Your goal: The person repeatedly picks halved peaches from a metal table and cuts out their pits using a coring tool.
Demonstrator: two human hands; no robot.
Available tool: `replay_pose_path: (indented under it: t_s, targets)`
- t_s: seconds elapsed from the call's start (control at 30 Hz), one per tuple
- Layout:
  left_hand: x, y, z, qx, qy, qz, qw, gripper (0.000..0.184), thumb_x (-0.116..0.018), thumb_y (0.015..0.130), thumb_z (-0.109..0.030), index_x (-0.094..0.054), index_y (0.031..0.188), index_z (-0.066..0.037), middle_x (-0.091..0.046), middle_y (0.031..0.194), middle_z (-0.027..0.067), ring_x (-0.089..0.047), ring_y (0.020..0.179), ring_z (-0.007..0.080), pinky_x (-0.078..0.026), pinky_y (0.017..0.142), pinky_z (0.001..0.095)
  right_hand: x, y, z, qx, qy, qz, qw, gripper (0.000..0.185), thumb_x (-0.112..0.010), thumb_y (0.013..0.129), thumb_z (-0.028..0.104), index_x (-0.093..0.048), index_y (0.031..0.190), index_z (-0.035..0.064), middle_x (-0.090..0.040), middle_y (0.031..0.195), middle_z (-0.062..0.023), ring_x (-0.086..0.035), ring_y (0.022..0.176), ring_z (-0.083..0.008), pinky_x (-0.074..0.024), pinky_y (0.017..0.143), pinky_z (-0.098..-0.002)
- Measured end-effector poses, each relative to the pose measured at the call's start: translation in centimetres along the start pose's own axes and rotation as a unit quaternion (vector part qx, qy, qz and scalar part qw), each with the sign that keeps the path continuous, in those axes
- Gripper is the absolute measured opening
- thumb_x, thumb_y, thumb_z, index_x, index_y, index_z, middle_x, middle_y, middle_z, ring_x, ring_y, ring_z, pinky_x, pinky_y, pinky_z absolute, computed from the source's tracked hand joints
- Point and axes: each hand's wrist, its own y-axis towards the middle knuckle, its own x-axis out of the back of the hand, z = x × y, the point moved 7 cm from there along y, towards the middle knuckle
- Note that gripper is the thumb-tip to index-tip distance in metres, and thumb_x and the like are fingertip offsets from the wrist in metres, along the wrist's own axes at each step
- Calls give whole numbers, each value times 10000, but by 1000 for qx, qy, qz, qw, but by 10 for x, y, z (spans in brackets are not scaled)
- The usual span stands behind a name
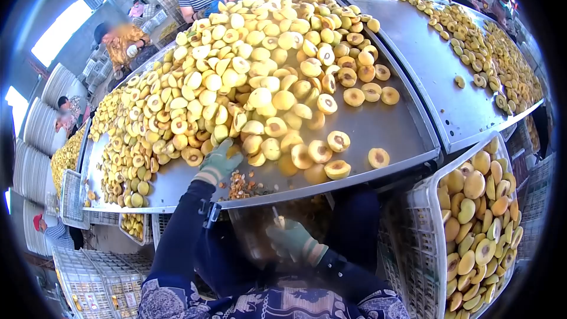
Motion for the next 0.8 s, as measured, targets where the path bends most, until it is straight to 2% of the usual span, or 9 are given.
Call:
replay_pose_path:
  t_s: [0.1,0.2,0.3,0.33,0.47,0.57,0.7,0.73,0.8]
  targets:
    - [-4,13,-9,40,146,19,988,625,-643,749,-392,-510,1310,-151,-530,1304,210,-552,1150,368,-451,954,420,6,2,-10,-14,2,-9,1000,162,-647,876,232,-544,860,108,-545,633,-31,-478,458,-107,-387,411,-241]
    - [2,9,0,63,95,59,992,558,-647,736,-362,-577,1247,-151,-610,1203,177,-596,1091,337,-468,928,396,-4,-1,-10,-12,-21,-11,1000,156,-630,885,243,-539,861,118,-538,621,-23,-477,450,-118,-378,404,-251]
    - [-39,30,83,38,-130,12,991,496,-630,743,-364,-624,1191,-150,-659,1113,149,-625,1038,315,-474,915,385,-17,-8,10,24,-13,6,1000,157,-641,885,227,-540,856,111,-547,635,-25,-488,466,-110,-401,419,-245]
    - [-16,-3,48,48,2,98,994,565,-644,754,-439,-593,1235,-146,-624,1182,175,-609,1064,320,-462,930,395,-23,-9,14,37,-4,8,999,141,-625,892,220,-544,859,110,-545,626,-15,-493,469,-114,-397,419,-252]
    - [-5,-24,23,-36,-15,-75,996,720,-662,719,-564,-564,1244,-81,-632,1113,225,-617,1039,330,-478,880,403,-40,-10,20,80,-54,13,995,125,-605,905,218,-564,872,105,-581,643,-17,-526,494,-106,-405,429,-247]
    - [-20,-9,12,-35,46,22,998,711,-679,708,-591,-569,1230,-120,-585,1217,216,-573,1109,361,-448,947,412,-36,-11,2,49,-71,8,996,141,-601,902,246,-555,871,116,-580,635,-17,-514,468,-101,-377,386,-247]
    - [1,-20,-13,31,76,68,994,628,-696,711,-462,-556,1236,-146,-620,1145,207,-599,1049,349,-463,910,417,-27,-19,-2,58,-71,-16,996,148,-596,899,278,-544,867,144,-563,618,-10,-492,433,-97,-330,333,-250]
    - [-6,-14,1,-9,32,55,998,643,-608,778,-454,-514,1278,-60,-649,1084,214,-657,959,336,-530,768,403,-26,-25,3,51,-73,-18,996,148,-592,904,278,-556,875,138,-555,619,9,-520,480,-104,-395,401,-253]
    - [-17,-17,25,24,-340,89,936,599,-572,835,-385,-478,1304,-24,-648,1072,225,-676,885,321,-551,666,366,-28,-29,21,144,-132,-9,981,153,-598,901,275,-570,890,125,-566,639,15,-542,531,-104,-438,477,-261]
